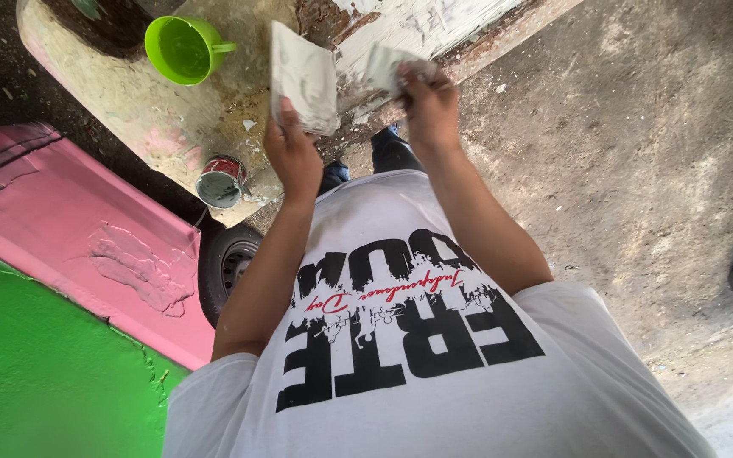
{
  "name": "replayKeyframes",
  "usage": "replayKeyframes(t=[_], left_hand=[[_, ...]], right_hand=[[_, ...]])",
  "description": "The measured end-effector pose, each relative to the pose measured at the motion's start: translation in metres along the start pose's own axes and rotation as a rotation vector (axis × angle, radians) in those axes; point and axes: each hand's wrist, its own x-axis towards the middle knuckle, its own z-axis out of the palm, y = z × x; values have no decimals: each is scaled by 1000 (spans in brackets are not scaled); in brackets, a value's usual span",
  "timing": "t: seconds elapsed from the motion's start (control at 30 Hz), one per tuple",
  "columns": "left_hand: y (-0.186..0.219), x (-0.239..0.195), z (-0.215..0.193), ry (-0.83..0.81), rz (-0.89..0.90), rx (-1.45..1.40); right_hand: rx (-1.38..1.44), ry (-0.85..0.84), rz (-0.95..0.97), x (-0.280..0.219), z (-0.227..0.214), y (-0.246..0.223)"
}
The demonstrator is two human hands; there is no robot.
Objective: The person uses a putty knife to apply white plaster to a low concrete wall, repeatedly scooping material from a plastic container and smoothing it onto the surface. The person also pours liquid from a small can into the container and mixes it with the plaster.
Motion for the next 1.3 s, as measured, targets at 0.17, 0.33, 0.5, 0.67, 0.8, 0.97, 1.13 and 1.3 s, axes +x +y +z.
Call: replayKeyframes(t=[0.17,0.33,0.5,0.67,0.8,0.97,1.13,1.3], left_hand=[[11,14,-33,32,-24,-203],[15,3,-55,-18,-54,-306],[15,-1,-67,-19,-87,-263],[19,-4,-89,-35,-61,-230],[19,-7,-96,-60,-59,-281],[15,-7,-84,-121,-54,-339],[22,-8,-72,-124,-47,-398],[33,-10,-67,-79,-39,-402]], right_hand=[[-850,181,-236,9,-29,2],[-1080,63,-929,9,-25,41],[-1260,-128,-803,-8,18,93],[-1119,-164,-966,-39,42,120],[-1118,236,-785,11,-3,79],[-1246,144,-989,24,-11,80],[-1135,-134,-880,-28,32,113],[-1090,171,-913,22,-13,60]])
